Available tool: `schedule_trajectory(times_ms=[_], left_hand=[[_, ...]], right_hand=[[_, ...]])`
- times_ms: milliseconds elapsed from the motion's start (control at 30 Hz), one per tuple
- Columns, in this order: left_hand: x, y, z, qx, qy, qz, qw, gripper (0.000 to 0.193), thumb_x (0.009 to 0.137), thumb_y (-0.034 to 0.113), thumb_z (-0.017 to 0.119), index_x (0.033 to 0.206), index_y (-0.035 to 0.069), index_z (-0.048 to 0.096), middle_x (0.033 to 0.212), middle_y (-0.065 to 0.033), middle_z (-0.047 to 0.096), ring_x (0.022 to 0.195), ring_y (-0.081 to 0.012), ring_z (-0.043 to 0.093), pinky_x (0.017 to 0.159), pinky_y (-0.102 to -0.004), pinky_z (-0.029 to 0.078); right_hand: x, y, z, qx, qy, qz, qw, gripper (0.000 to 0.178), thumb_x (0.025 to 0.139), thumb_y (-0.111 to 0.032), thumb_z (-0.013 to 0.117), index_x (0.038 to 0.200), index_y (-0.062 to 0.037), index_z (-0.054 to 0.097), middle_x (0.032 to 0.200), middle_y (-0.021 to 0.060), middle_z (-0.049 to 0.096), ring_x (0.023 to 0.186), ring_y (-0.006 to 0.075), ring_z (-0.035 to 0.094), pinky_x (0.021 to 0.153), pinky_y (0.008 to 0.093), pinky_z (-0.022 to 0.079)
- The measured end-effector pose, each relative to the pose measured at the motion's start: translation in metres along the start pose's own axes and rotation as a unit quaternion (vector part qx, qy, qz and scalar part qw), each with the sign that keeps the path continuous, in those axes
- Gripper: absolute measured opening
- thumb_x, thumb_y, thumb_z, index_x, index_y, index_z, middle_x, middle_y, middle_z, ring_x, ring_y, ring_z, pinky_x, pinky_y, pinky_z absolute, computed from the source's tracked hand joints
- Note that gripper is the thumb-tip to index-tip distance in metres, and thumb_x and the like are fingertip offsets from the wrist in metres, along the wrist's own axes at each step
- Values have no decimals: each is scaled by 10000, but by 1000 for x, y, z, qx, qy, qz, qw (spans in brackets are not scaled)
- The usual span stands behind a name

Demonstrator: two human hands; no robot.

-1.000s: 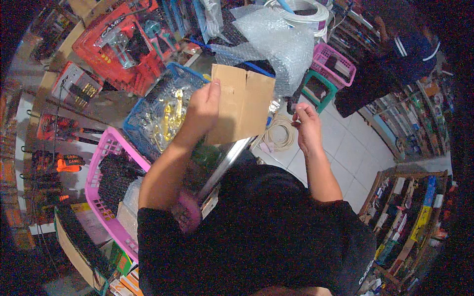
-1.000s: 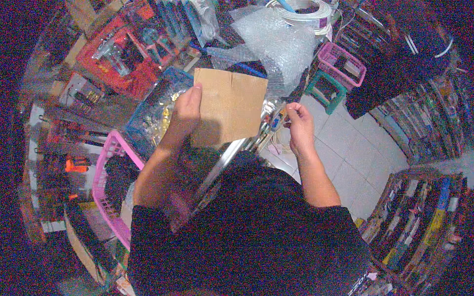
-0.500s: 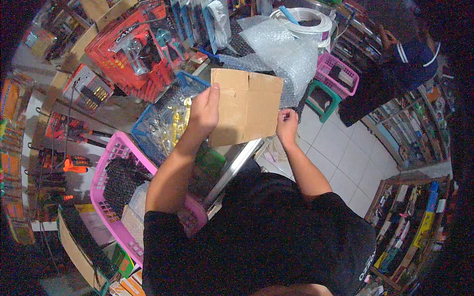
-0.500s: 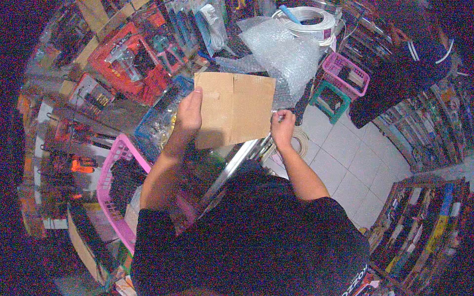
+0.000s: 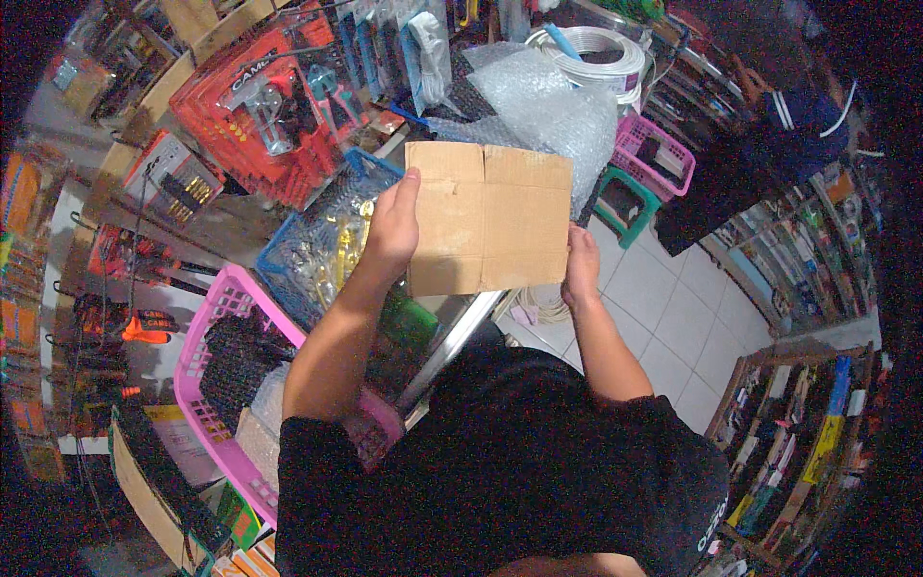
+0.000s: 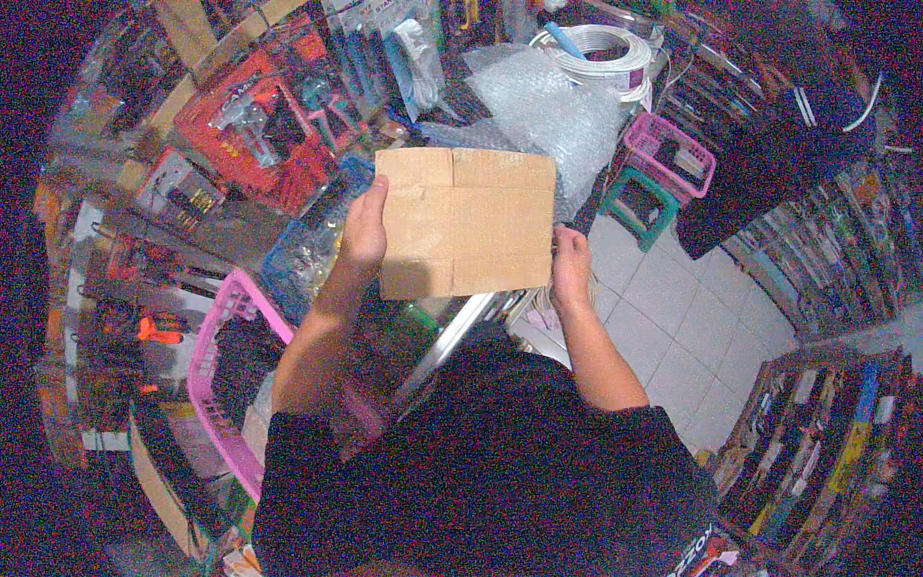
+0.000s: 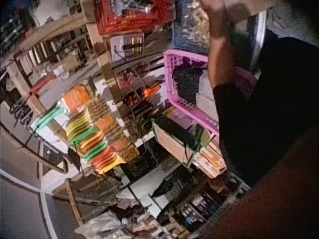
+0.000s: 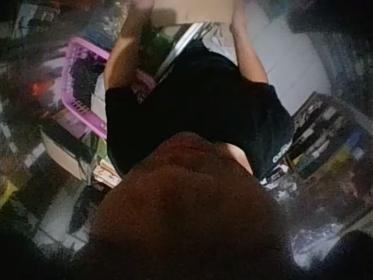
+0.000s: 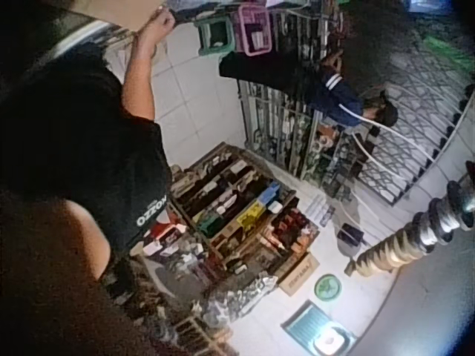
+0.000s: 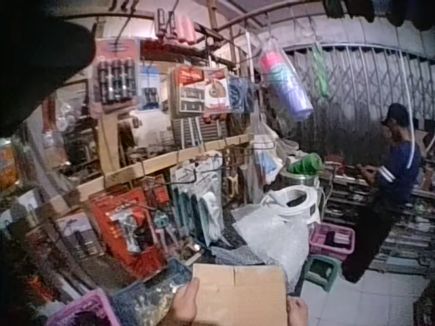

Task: The person wraps an object in bubble wrap, secures it with tape, places it into a basket, and then folds a cardboard box.

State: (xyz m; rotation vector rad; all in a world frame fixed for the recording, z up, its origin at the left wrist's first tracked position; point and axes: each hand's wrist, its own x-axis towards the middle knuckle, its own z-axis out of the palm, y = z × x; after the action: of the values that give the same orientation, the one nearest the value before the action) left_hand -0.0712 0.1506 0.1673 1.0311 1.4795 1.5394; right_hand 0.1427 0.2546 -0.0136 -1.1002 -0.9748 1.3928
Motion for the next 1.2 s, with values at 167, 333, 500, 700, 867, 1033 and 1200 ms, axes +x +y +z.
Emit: schedule_trajectory(times_ms=[167,333,500,700,867,1033,1200], left_hand=[[3,-4,-7,-21,12,-20,1000,443,958,324,333,1063,-53,542,983,-101,610,888,-143,568,808,-269,419],[3,-7,-4,-27,52,-9,998,453,956,334,326,1045,-51,549,970,-103,612,873,-152,577,802,-277,425],[-2,0,2,-7,55,-39,998,468,950,355,329,1027,-45,558,951,-108,614,853,-163,584,794,-288,430],[-6,1,7,32,65,-39,997,469,944,359,334,1005,-42,569,933,-112,616,842,-170,581,792,-298,425],[-5,-2,4,40,47,-56,997,535,915,405,340,1053,-66,552,1022,-162,594,970,-242,533,883,-334,362],[-5,-5,6,38,67,-68,995,534,913,401,344,1059,-71,546,1042,-173,583,985,-245,524,896,-331,352],[-4,-9,10,17,90,-58,994,481,923,359,338,977,-61,565,903,-137,609,807,-207,583,760,-326,434]], right_hand=[[-37,-80,7,12,-111,104,988,265,892,-262,467,995,-40,567,881,18,563,789,120,525,703,264,421],[-73,-122,24,-281,-29,-294,913,187,743,-90,647,916,-50,590,829,75,561,766,173,540,669,293,436],[-98,-139,46,-298,-220,-391,842,134,735,-137,649,850,-79,611,847,86,573,820,242,559,712,334,428],[-103,-134,74,-361,-269,-453,770,192,728,-212,649,890,-118,610,886,49,561,868,246,532,735,368,403],[-103,-128,82,-381,-268,-454,760,216,718,-236,652,898,-121,616,885,41,555,855,241,523,710,368,396],[-101,-124,82,-386,-266,-461,753,212,716,-231,652,894,-120,621,872,32,560,842,232,523,703,366,390],[-101,-123,82,-393,-244,-507,728,178,721,-211,649,877,-129,624,852,15,563,814,210,526,699,363,378]])
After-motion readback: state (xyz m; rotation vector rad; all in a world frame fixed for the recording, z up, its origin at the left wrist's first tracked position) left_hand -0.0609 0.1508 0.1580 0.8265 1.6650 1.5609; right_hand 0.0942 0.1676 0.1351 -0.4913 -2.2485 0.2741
